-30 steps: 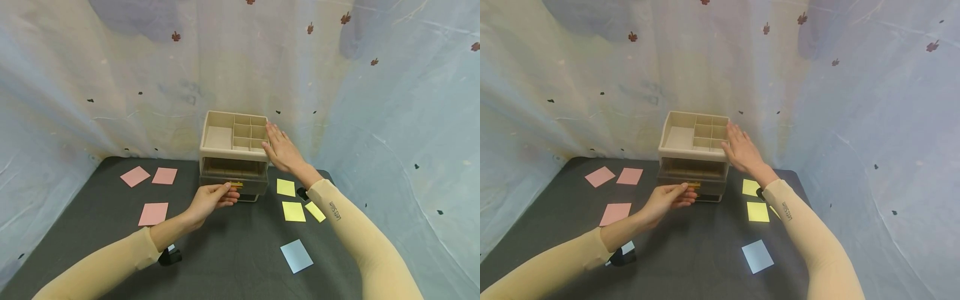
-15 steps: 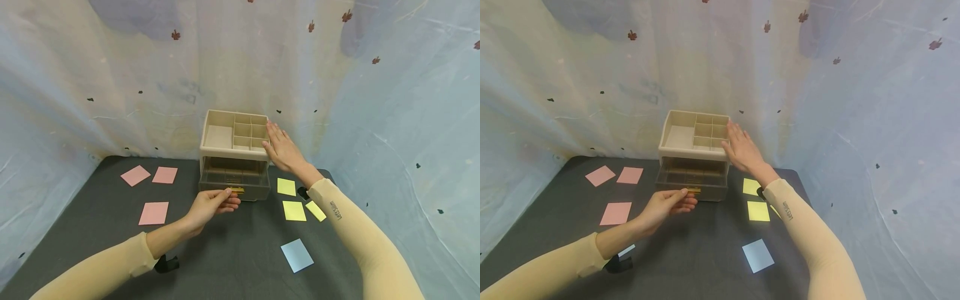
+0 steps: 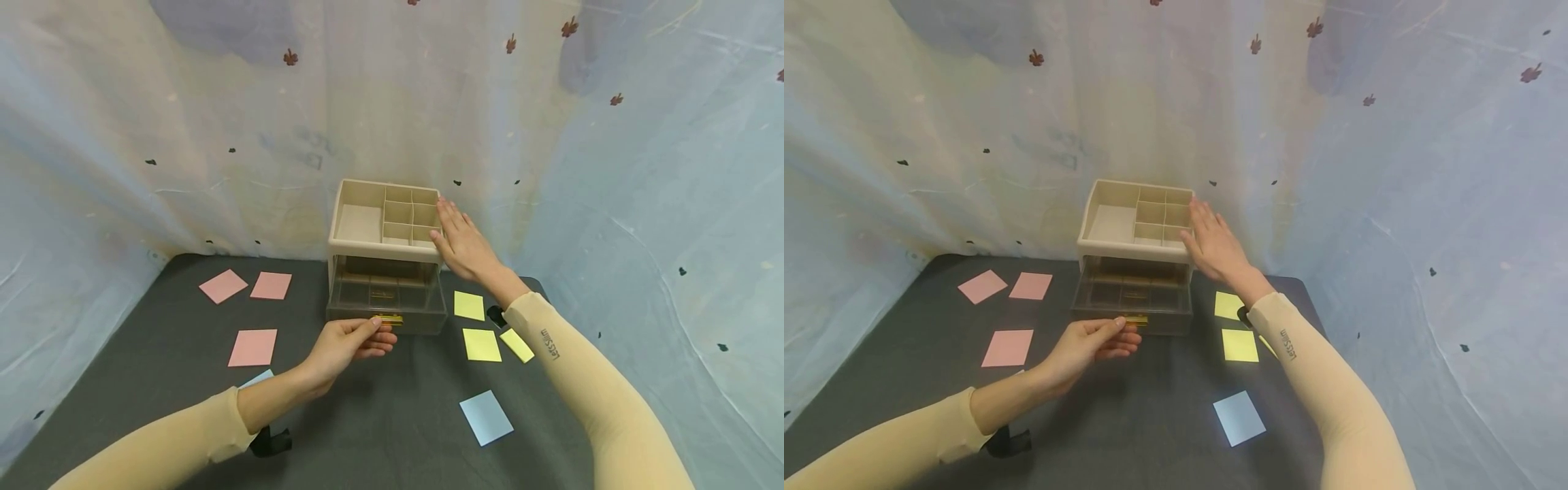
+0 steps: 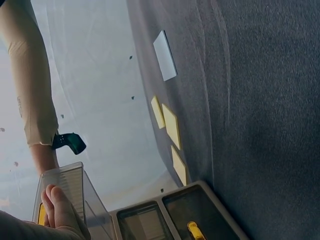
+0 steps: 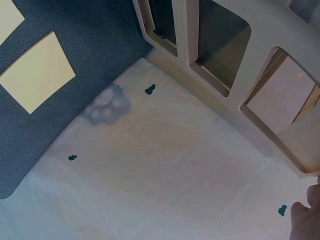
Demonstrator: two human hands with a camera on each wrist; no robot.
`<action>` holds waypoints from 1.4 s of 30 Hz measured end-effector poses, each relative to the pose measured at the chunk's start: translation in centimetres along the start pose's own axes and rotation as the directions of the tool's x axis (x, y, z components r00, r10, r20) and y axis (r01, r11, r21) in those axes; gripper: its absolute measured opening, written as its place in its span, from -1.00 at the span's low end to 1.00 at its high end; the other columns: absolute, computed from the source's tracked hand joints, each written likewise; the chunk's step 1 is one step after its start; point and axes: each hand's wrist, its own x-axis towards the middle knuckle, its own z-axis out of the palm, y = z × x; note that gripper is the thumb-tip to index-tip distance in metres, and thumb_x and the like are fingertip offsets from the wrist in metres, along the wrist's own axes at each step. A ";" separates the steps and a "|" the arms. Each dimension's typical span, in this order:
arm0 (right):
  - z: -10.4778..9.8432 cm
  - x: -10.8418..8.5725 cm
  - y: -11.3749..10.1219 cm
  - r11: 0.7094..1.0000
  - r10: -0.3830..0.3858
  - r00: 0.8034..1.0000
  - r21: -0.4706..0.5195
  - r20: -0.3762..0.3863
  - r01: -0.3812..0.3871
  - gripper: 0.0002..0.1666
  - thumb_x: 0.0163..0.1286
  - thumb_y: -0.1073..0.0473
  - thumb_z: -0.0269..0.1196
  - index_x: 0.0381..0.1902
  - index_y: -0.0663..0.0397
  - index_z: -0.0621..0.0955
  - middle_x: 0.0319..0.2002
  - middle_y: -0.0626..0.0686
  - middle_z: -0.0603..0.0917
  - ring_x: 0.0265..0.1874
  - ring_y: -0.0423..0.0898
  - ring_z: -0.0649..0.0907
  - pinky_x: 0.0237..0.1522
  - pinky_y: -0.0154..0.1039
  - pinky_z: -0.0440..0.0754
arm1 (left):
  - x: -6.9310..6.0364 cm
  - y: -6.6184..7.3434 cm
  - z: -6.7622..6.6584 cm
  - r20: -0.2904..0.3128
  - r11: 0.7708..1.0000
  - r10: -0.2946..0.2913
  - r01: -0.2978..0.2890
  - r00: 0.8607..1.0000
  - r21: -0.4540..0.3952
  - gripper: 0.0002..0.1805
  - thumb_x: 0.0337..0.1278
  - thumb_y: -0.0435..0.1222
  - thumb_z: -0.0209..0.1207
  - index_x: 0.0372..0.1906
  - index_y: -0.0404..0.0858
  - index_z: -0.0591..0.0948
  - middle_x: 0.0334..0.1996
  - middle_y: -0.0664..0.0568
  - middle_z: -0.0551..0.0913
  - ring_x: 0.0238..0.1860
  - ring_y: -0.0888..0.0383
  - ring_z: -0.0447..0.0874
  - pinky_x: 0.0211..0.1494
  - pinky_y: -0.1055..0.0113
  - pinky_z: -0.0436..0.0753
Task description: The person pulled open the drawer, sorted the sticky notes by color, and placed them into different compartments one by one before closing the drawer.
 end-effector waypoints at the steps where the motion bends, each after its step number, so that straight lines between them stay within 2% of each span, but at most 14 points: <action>1: 0.0 0.0 0.0 1.000 0.000 1.000 0.000 -0.001 0.000 -0.17 0.74 -0.19 -0.33 0.69 0.19 -0.16 0.70 0.11 -0.17 0.67 0.13 -0.08 0.64 0.10 -0.10 | -0.1 0.0 0.0 0.000 1.000 0.000 0.000 1.000 0.001 -0.48 0.56 -0.05 0.15 0.13 -0.49 0.68 -0.08 -0.17 0.81 -0.04 -0.01 0.83 0.08 0.22 0.75; 7: 0.1 -0.1 0.1 1.000 0.007 1.000 0.006 0.003 -0.007 -0.16 0.74 -0.20 -0.34 0.69 0.16 -0.19 0.70 0.09 -0.19 0.67 0.08 -0.13 0.65 0.07 -0.14 | -0.4 -0.1 0.0 -0.003 1.000 -0.002 0.002 1.000 -0.004 -0.48 0.56 -0.05 0.15 0.11 -0.49 0.69 -0.09 -0.18 0.81 -0.04 -0.01 0.83 0.07 0.22 0.75; 13: 0.1 0.0 0.0 1.000 0.009 1.000 0.007 0.006 -0.009 -0.15 0.73 -0.22 -0.35 0.69 0.16 -0.20 0.70 0.08 -0.20 0.67 0.07 -0.14 0.65 0.03 -0.18 | -0.6 -0.3 -0.1 -0.007 1.000 -0.008 0.008 1.000 -0.017 -0.46 0.55 -0.03 0.16 0.11 -0.50 0.68 -0.08 -0.21 0.81 0.00 -0.11 0.81 0.07 0.23 0.75; 20: 0.1 -0.1 0.0 1.000 0.006 1.000 0.005 0.004 -0.006 -0.16 0.74 -0.20 -0.35 0.69 0.18 -0.20 0.70 0.10 -0.20 0.67 0.10 -0.13 0.65 0.07 -0.15 | -0.7 -0.7 -0.1 0.002 0.999 -0.014 0.014 1.000 -0.035 -0.44 0.55 -0.05 0.16 0.14 -0.55 0.66 -0.09 -0.21 0.81 -0.07 0.04 0.84 0.07 0.23 0.75; 28: 0.0 -0.1 0.0 1.000 -0.003 1.000 0.011 0.000 0.003 -0.15 0.73 -0.20 -0.33 0.69 0.19 -0.20 0.70 0.12 -0.18 0.67 0.10 -0.13 0.64 0.08 -0.16 | -0.8 -0.9 -0.2 0.002 0.999 -0.017 0.017 1.000 -0.044 -0.47 0.55 -0.06 0.16 0.13 -0.53 0.66 -0.08 -0.20 0.81 -0.06 0.02 0.83 0.08 0.22 0.75; 35: 0.1 0.0 0.0 1.000 -0.002 1.000 0.012 -0.003 0.002 -0.15 0.73 -0.21 -0.35 0.69 0.18 -0.20 0.70 0.11 -0.19 0.67 0.09 -0.14 0.65 0.05 -0.18 | -0.8 -0.9 -0.3 0.010 1.000 -0.010 0.010 1.000 -0.027 -0.44 0.56 -0.07 0.16 0.15 -0.56 0.64 -0.06 -0.19 0.80 -0.05 0.04 0.83 0.09 0.23 0.75; 42: 0.1 -0.1 0.0 1.000 0.000 1.000 0.009 -0.005 0.000 -0.15 0.73 -0.22 -0.35 0.69 0.18 -0.19 0.70 0.10 -0.19 0.67 0.12 -0.10 0.64 0.09 -0.12 | -0.8 -1.1 -0.8 0.058 1.000 -0.001 -0.001 0.998 0.031 -0.46 0.58 -0.05 0.12 0.19 -0.50 0.63 0.03 -0.23 0.76 0.02 -0.01 0.79 0.13 0.24 0.73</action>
